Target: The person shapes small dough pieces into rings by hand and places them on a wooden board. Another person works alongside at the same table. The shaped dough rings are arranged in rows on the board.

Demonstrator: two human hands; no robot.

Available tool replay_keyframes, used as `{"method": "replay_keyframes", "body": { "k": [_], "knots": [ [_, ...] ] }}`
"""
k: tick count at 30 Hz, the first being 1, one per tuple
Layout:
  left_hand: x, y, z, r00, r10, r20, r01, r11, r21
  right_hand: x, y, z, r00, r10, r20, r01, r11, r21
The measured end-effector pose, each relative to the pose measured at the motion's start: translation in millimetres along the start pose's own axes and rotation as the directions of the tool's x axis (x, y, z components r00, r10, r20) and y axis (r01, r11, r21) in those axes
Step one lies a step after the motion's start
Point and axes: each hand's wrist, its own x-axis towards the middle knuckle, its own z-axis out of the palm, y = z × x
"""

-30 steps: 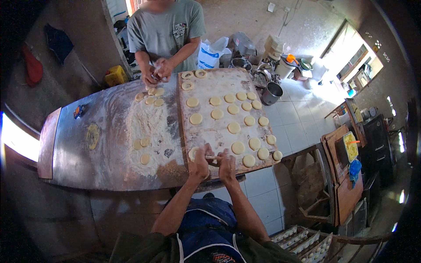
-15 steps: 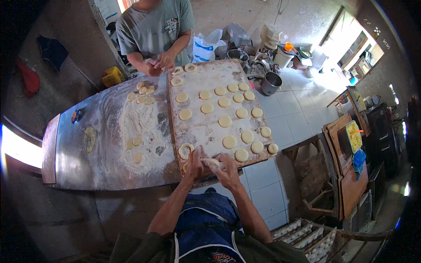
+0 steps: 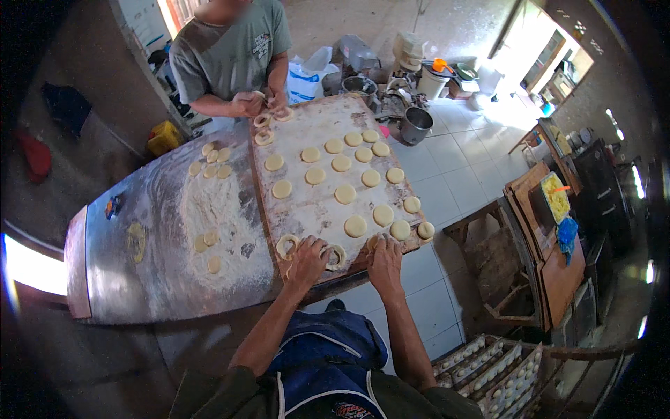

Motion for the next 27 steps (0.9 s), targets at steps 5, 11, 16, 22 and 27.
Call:
{"method": "replay_keyframes", "body": {
  "k": [5,11,16,22,27],
  "knots": [
    [44,21,11,0.966,0.210,-0.148,-0.211,0.978,0.012,19,14,4,0.968,0.128,0.216,-0.139,0.989,0.041],
    [80,24,45,0.942,0.292,0.164,-0.333,0.863,0.379,14,-20,-36,0.930,0.034,0.365,-0.177,0.914,0.366],
    [43,-57,-20,0.969,0.169,-0.182,-0.228,0.895,-0.383,3,-89,9,0.806,-0.268,0.528,-0.020,0.879,0.477],
    [-70,-210,-160,0.865,-0.350,-0.361,0.257,0.925,-0.280,45,-258,114,0.811,-0.432,0.395,0.177,0.824,0.538],
    [-110,-224,-182,0.753,-0.285,-0.593,0.254,0.957,-0.139,65,-305,214,0.853,-0.434,0.290,0.343,0.885,0.314]
  ]
}}
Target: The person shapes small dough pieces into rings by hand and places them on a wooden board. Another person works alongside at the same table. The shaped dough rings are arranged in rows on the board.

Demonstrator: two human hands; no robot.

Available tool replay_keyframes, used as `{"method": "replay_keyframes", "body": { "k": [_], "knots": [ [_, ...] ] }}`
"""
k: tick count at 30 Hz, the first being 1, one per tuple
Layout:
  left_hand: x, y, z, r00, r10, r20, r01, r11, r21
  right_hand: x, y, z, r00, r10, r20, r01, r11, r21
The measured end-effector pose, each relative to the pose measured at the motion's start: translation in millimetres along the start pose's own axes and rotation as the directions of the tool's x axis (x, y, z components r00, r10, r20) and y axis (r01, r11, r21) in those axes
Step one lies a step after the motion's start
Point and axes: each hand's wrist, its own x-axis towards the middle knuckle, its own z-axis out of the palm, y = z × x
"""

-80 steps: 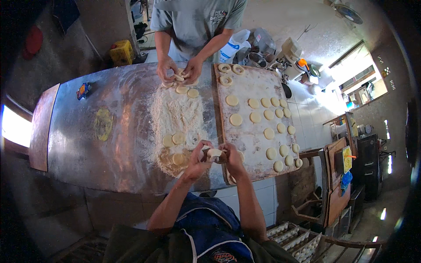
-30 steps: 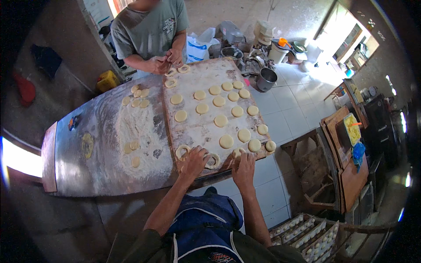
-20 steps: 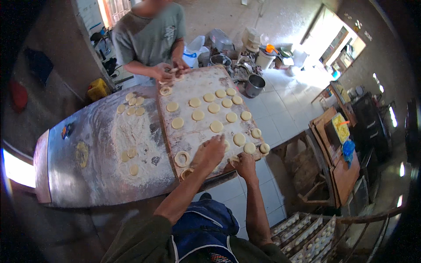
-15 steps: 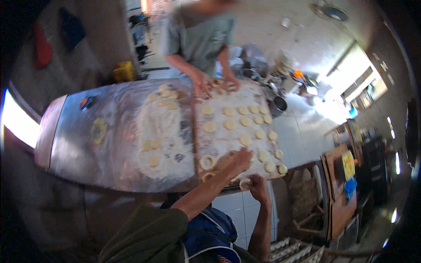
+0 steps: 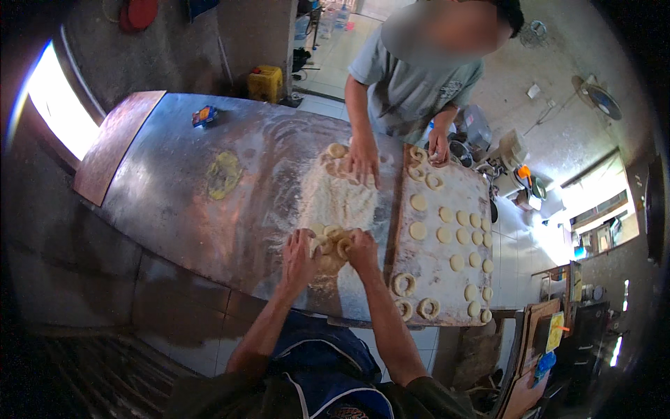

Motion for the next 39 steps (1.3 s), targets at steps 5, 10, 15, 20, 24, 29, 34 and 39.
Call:
{"method": "replay_keyframes", "body": {
  "k": [5,10,15,20,24,29,34,39],
  "knots": [
    [-22,1,19,0.987,-0.127,0.099,0.154,0.923,-0.352,-5,-21,-54,0.951,0.112,0.287,-0.184,0.954,0.238],
    [-9,16,29,0.851,-0.208,0.482,0.485,0.663,-0.570,-45,-26,-70,0.953,0.263,0.148,-0.296,0.718,0.629],
    [-14,27,44,0.840,-0.155,0.519,0.516,0.525,-0.677,-52,-49,-86,0.934,0.347,0.090,-0.318,0.687,0.654],
    [-28,32,70,0.713,-0.136,0.688,0.681,-0.095,-0.726,-61,-42,-106,0.913,0.209,0.351,-0.408,0.463,0.787],
    [-19,53,42,0.690,0.103,0.717,0.710,0.102,-0.697,-65,-37,-121,0.882,0.309,0.356,-0.356,-0.057,0.933],
    [-22,55,81,0.787,0.023,0.617,0.613,-0.149,-0.776,-82,14,-76,0.774,0.591,0.227,-0.485,0.322,0.813],
    [-22,85,105,0.932,0.104,0.348,0.208,0.633,-0.746,-88,14,-118,0.847,0.444,0.294,-0.512,0.527,0.679],
    [-43,127,148,0.906,-0.212,0.367,0.422,0.377,-0.824,-106,33,-126,0.927,0.308,-0.213,-0.216,0.905,0.367]
  ]
}}
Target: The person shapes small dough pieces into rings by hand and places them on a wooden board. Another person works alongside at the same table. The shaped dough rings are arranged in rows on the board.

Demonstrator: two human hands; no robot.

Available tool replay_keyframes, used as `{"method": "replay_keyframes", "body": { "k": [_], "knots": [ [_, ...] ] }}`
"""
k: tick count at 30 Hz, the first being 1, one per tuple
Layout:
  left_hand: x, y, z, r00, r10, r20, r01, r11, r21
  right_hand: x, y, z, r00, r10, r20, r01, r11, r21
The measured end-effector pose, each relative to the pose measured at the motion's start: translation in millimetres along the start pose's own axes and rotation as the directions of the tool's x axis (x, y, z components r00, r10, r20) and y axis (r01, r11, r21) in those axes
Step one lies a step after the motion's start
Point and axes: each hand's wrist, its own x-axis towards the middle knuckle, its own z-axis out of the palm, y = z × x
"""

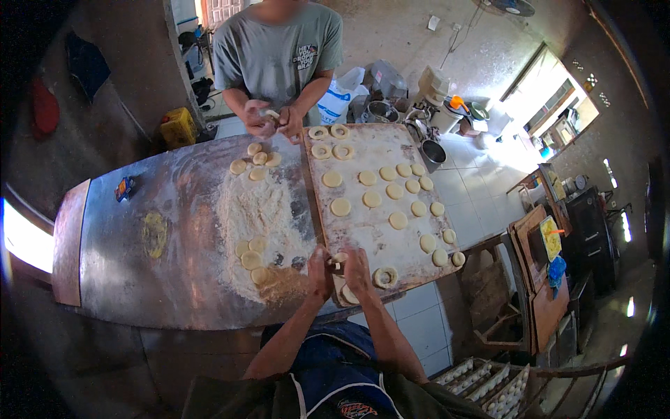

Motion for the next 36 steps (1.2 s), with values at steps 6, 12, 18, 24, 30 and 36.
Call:
{"method": "replay_keyframes", "body": {
  "k": [6,12,18,24,30,36],
  "knots": [
    [3,-5,41,0.953,0.062,0.298,-0.223,0.809,0.544,12,72,-44,0.958,0.177,0.227,-0.210,0.969,0.131],
    [-5,-33,78,0.999,0.032,-0.001,-0.032,0.993,0.117,2,97,-51,1.000,0.026,-0.011,-0.021,0.949,0.315],
    [-29,-13,104,0.982,-0.188,-0.034,0.184,0.979,-0.090,3,66,-103,0.970,0.046,0.239,-0.127,0.933,0.337],
    [-17,-60,76,0.761,0.472,0.445,-0.595,0.234,0.769,3,106,-111,0.977,0.030,0.211,-0.117,0.902,0.415],
    [34,-83,88,0.881,0.230,0.412,-0.409,-0.066,0.910,18,89,-137,0.981,0.178,0.084,-0.182,0.982,0.053],
    [44,-28,89,0.904,-0.068,0.422,-0.378,0.334,0.863,-25,113,-191,0.993,0.094,-0.074,-0.118,0.856,-0.504]
  ]
}}
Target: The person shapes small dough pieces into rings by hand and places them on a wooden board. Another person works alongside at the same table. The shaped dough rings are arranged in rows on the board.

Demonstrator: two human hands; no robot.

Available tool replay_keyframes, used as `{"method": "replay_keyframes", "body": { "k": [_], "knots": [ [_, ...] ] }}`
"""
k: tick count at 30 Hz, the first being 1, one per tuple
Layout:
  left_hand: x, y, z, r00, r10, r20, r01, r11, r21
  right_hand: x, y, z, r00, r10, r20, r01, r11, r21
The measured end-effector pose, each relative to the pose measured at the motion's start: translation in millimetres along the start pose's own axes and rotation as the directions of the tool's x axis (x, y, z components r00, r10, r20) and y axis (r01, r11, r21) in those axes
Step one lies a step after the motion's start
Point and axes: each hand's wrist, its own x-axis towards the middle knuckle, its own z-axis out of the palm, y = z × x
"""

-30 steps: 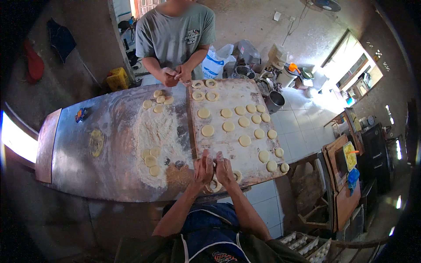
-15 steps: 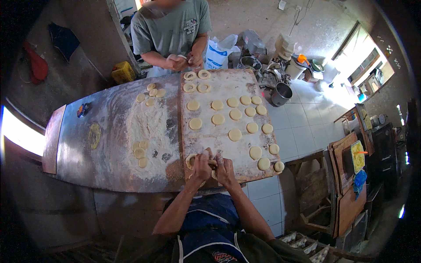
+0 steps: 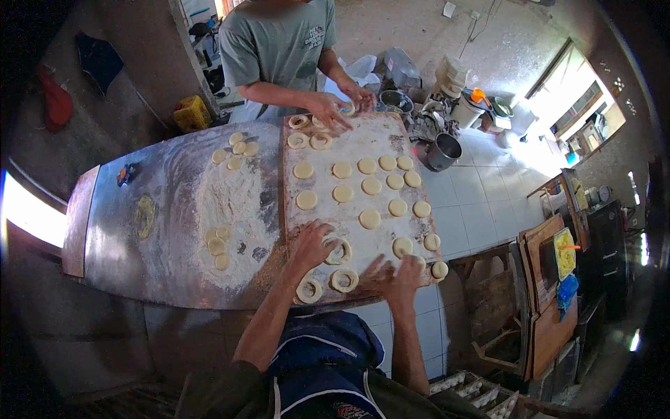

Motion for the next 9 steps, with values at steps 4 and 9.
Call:
{"method": "replay_keyframes", "body": {
  "k": [4,9],
  "knots": [
    [2,-20,14,0.995,0.020,0.098,-0.020,1.000,-0.001,-10,66,26,0.988,0.004,-0.156,-0.042,0.969,-0.242],
    [-20,-21,4,0.999,0.035,0.017,-0.035,0.999,0.009,7,74,-9,0.871,0.403,0.280,-0.463,0.865,0.194]
  ]
}}
